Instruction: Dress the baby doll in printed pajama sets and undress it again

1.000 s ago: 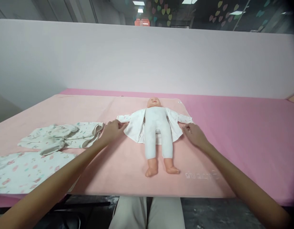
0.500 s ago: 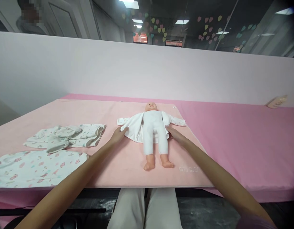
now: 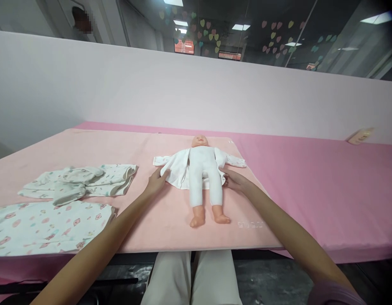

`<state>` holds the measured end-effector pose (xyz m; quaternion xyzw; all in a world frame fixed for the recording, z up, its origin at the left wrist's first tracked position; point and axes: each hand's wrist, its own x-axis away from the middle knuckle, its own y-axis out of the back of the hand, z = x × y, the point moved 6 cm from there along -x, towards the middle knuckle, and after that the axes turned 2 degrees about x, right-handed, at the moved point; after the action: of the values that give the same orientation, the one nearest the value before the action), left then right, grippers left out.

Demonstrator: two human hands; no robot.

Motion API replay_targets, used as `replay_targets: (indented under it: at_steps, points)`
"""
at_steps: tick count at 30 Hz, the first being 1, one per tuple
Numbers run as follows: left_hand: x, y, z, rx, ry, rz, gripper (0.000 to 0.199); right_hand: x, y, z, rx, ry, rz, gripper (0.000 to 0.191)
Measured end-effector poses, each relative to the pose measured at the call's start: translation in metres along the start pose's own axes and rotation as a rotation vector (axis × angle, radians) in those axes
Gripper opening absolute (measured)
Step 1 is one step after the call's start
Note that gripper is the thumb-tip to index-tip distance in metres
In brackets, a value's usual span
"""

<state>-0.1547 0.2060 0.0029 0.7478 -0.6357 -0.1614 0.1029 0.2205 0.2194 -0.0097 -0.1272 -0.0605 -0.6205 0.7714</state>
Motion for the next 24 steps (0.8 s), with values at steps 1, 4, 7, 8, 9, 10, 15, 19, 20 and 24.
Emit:
replay_targets:
  at_steps: [1,4,7,8,9,10,15,19,20,24]
  points:
    - [0.0,0.0,0.003,-0.026,0.005,-0.001,0.068,-0.002,0.002,0.001,-0.017,-0.001,-0.033,0.038]
    - [0.0,0.0,0.008,-0.005,0.002,-0.003,0.068,0.001,0.017,0.006,-0.047,0.037,-0.095,0.033]
    - [0.001,0.0,0.008,0.066,0.006,-0.017,0.069,0.012,0.031,0.007,-0.063,0.018,-0.083,0.028]
    - [0.001,-0.001,0.007,0.072,0.009,-0.014,0.069,0.016,0.033,0.006,-0.058,-0.004,-0.068,0.027]
    - [0.001,-0.002,0.006,0.068,0.01,-0.01,0.068,0.019,0.033,0.005,-0.043,-0.028,-0.053,0.028]
    - [0.001,-0.002,0.006,0.059,0.009,-0.005,0.067,0.02,0.031,0.003,-0.019,-0.052,-0.038,0.03]
    - [0.001,-0.002,0.006,0.049,-0.006,-0.005,0.066,0.007,0.0,-0.002,0.055,-0.088,0.078,0.049]
    - [0.005,0.0,0.002,0.051,-0.019,0.003,0.065,-0.005,-0.008,-0.002,0.017,-0.067,0.105,0.056]
    - [0.006,0.0,0.001,0.052,-0.02,0.003,0.064,-0.005,-0.005,-0.001,0.01,-0.035,0.082,0.056]
    - [0.007,-0.002,-0.001,0.071,-0.018,0.004,0.066,0.001,0.012,0.003,0.052,0.097,-0.04,0.054]
